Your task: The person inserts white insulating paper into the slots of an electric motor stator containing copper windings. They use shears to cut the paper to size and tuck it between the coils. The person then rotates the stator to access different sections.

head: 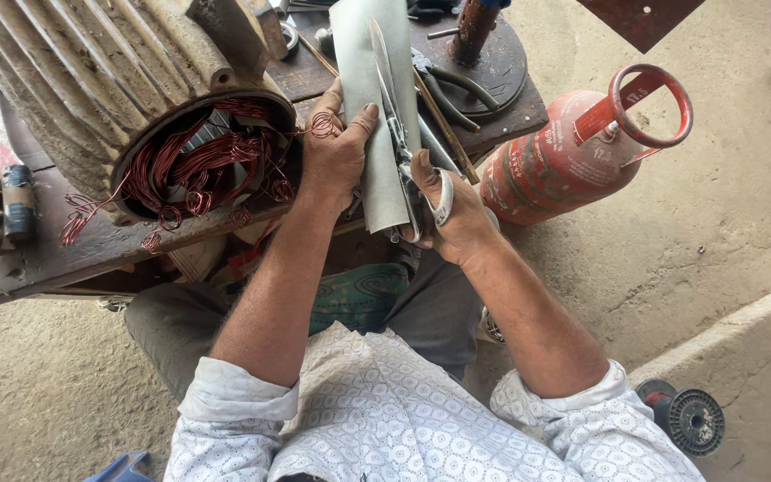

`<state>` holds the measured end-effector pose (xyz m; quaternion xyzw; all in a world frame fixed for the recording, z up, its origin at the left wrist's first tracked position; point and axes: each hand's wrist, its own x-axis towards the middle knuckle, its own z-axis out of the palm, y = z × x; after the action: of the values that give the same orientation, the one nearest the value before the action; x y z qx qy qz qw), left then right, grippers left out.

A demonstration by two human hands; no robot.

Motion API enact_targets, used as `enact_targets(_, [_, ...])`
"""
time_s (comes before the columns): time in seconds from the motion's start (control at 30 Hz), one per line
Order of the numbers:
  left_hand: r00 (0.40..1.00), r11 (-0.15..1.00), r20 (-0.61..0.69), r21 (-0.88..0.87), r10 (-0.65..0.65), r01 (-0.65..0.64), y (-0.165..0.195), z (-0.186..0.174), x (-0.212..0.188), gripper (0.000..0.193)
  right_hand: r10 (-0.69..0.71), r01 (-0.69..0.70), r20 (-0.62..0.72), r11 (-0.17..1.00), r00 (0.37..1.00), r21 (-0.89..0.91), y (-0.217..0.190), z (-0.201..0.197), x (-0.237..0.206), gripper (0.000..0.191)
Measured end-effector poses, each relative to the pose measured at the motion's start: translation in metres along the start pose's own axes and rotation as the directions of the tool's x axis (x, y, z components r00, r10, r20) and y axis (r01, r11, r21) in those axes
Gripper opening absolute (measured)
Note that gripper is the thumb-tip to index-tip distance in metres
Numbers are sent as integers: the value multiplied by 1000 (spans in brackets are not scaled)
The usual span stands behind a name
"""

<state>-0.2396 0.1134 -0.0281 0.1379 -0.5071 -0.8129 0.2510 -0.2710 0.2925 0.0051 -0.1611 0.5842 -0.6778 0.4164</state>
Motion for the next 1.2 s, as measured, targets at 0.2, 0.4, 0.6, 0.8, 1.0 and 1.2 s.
enact_targets(0.2, [999,999,-21,0,-46,46,1,4,-3,60,4,-5,19,1000,1000,21,5,-6,12,75])
enact_targets(0.4, [999,998,-4,-46,-41,41,4,7,-4,59,-11,14,-18,987,1000,159,-9,-4,35,65])
enact_targets(0.6, [998,996,-24,-74,-53,51,1,7,-3,60,-57,61,-49,994,997,85,-5,4,33,76])
enact_targets(0.8, [997,995,-34,-77,-67,64,-4,3,-1,62,-49,53,-41,992,998,113,-1,7,37,82])
enact_targets(1.0, [999,996,-14,-77,-39,37,-9,1,-1,62,-28,26,16,991,999,132,-4,0,46,77])
enact_targets(1.2, [997,989,-71,-149,-7,-4,-11,4,-7,47,-64,64,-4,998,998,-7,-5,-8,66,70])
